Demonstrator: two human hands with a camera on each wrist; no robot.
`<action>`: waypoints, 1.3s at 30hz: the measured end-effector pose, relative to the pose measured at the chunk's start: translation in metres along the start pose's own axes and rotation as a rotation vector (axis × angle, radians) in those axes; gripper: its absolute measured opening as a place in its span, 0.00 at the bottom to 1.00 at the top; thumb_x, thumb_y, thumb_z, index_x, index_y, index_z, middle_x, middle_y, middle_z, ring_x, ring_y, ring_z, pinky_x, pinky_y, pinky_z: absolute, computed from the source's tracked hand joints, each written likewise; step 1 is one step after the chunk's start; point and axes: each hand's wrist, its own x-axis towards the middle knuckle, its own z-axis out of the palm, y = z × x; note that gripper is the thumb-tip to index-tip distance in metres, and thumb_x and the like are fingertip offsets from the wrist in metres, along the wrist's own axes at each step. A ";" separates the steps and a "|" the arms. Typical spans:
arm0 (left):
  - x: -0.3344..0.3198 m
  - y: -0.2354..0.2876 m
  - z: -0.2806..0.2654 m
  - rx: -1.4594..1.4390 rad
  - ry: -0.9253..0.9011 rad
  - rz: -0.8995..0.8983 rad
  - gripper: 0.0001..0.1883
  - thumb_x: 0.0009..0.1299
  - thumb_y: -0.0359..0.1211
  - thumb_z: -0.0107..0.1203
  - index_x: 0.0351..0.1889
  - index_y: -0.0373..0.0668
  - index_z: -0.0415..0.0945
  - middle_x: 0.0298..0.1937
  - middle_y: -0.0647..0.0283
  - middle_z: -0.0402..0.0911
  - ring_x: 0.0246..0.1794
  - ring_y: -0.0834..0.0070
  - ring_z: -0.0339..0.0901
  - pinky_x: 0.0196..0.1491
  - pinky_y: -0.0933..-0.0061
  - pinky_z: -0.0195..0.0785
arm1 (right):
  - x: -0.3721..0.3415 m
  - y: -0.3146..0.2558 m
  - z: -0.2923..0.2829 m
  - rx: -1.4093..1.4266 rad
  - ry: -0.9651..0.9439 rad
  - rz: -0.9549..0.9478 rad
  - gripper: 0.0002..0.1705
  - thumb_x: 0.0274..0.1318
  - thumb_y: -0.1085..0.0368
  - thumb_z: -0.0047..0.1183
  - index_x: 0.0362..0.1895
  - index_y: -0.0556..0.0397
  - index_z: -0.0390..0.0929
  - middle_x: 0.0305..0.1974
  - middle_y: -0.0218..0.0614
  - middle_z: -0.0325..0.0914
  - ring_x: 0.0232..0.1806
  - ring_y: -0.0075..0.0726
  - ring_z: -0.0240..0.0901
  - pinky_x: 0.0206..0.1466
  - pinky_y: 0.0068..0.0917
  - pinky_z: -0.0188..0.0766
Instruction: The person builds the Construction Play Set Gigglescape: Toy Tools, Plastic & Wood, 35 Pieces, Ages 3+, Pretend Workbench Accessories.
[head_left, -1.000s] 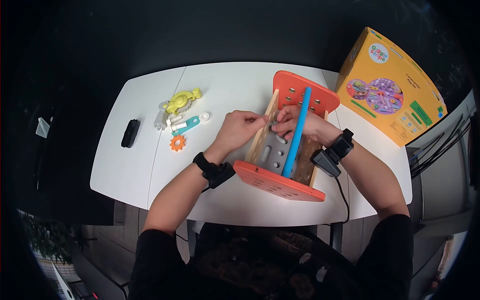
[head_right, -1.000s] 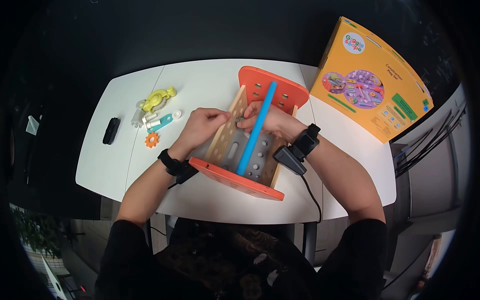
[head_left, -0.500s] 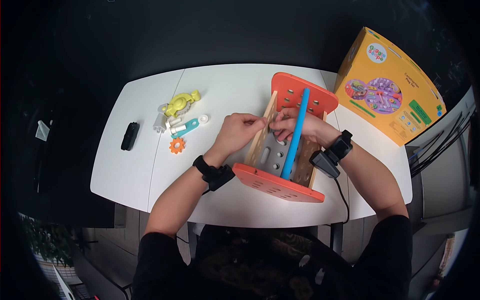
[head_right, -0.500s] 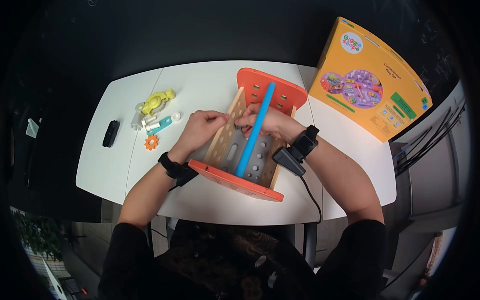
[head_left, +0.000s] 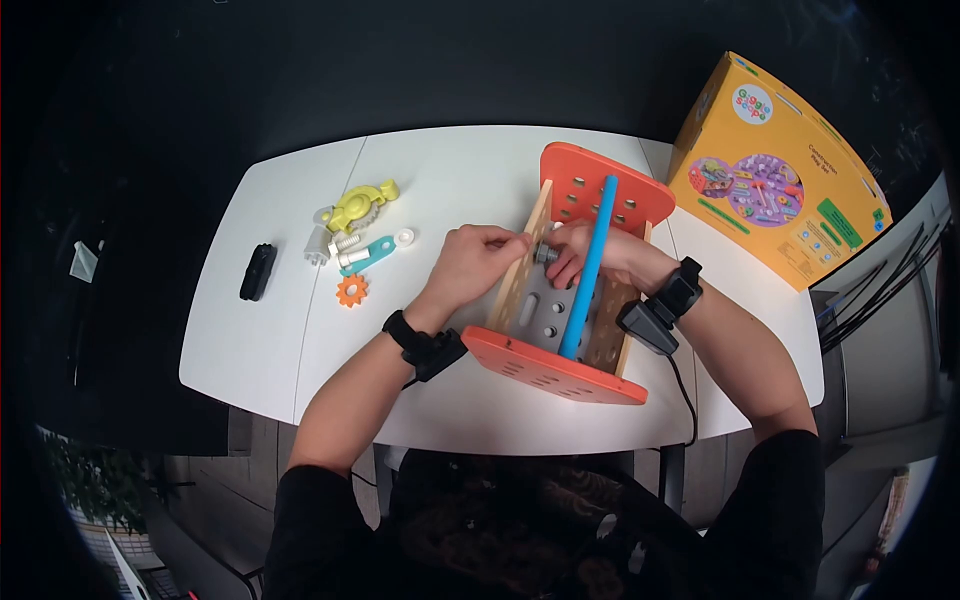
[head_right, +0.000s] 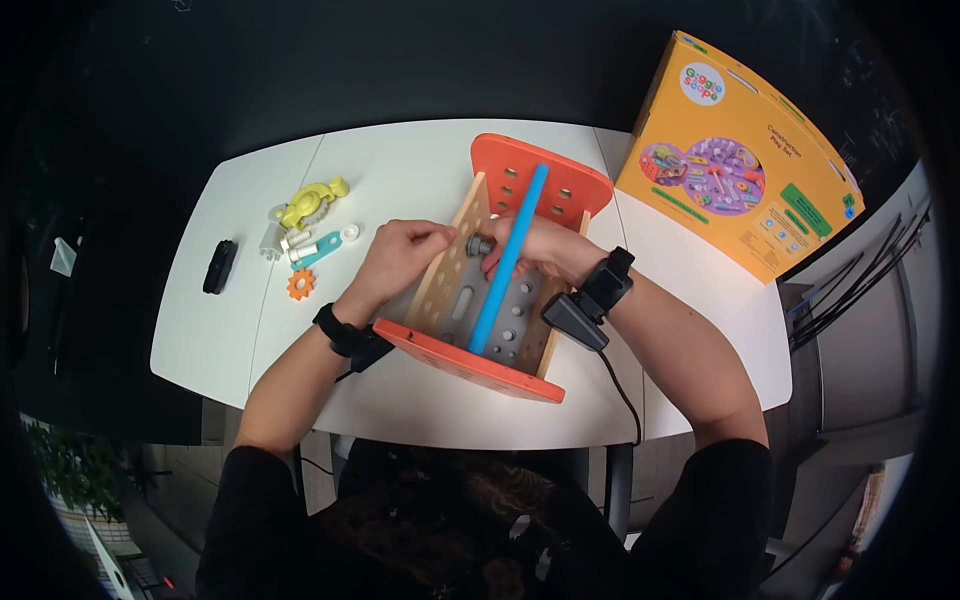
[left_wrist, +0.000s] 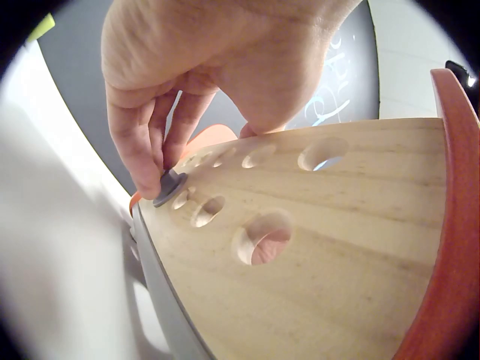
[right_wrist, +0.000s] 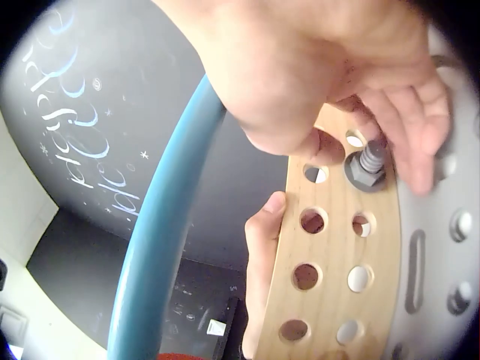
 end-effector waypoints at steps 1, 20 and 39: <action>0.000 -0.002 0.000 -0.006 0.004 0.015 0.18 0.71 0.40 0.57 0.49 0.36 0.86 0.41 0.55 0.89 0.43 0.73 0.85 0.52 0.73 0.75 | -0.001 0.002 0.001 0.014 0.019 -0.049 0.17 0.69 0.55 0.53 0.46 0.59 0.78 0.32 0.44 0.85 0.33 0.32 0.85 0.33 0.22 0.78; 0.003 -0.009 0.005 -0.031 0.068 0.078 0.22 0.70 0.47 0.60 0.46 0.36 0.87 0.35 0.51 0.89 0.37 0.67 0.88 0.46 0.72 0.77 | 0.008 0.014 0.001 0.032 -0.048 -0.164 0.20 0.67 0.55 0.56 0.47 0.61 0.74 0.30 0.45 0.85 0.29 0.35 0.85 0.30 0.24 0.79; 0.002 -0.009 0.005 -0.033 0.067 0.087 0.22 0.70 0.47 0.60 0.45 0.36 0.87 0.35 0.51 0.89 0.38 0.66 0.88 0.46 0.71 0.77 | 0.014 0.017 0.001 -0.033 -0.037 -0.175 0.21 0.71 0.50 0.51 0.37 0.57 0.79 0.32 0.44 0.85 0.26 0.26 0.81 0.25 0.19 0.73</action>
